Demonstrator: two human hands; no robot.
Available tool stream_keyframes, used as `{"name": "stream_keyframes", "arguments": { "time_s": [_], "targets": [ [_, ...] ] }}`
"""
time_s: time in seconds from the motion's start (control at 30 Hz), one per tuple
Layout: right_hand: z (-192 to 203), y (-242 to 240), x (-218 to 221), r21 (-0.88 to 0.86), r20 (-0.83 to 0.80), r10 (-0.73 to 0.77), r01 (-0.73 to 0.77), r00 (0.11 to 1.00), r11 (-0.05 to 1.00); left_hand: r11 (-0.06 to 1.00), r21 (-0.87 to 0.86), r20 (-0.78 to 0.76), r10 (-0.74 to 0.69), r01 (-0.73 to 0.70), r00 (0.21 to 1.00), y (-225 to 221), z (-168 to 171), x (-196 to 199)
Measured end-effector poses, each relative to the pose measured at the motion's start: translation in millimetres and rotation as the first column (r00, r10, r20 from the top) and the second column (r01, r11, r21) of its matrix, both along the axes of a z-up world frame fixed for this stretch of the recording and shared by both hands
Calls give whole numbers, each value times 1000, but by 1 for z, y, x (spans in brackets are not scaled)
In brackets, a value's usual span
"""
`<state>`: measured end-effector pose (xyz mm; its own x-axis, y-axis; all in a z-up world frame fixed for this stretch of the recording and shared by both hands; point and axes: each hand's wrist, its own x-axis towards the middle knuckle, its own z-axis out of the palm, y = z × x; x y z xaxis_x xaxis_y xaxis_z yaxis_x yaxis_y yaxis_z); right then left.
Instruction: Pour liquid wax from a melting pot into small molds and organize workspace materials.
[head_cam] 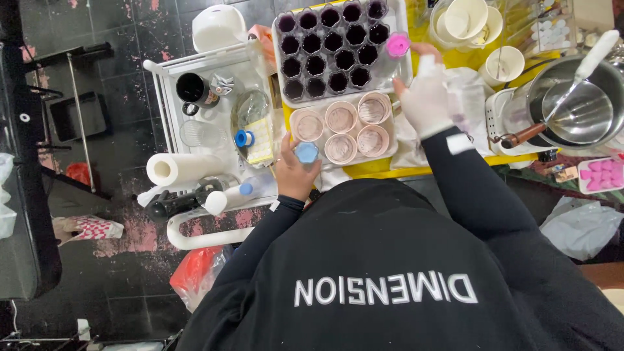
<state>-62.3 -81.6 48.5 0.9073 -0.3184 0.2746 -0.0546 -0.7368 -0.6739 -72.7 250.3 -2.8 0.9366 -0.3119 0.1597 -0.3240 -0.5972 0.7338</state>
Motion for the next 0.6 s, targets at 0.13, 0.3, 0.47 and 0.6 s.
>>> {"name": "stream_keyframes", "arguments": {
  "time_s": [0.13, 0.3, 0.47, 0.6],
  "targets": [
    [-42, -6, 38, 33, -34, -51, 52, 998, 998, 1000, 10, 20, -4, 4, 1000, 3, -1, -3],
    [-63, -11, 57, -49, -42, -122, 120, 992, 992, 1000, -19, 21, -18, 19, 1000, 6, 0, -7],
    [-70, -17, 65, -64, -111, -146, 140, 983, 988, 999, -36, 26, -13, 14, 1000, 7, 3, -12],
    [-73, -19, 69, -23, -143, -183, 182, 973, 983, 1000, -1, -5, 20, -20, 1000, 10, 4, -19]
  ]
}}
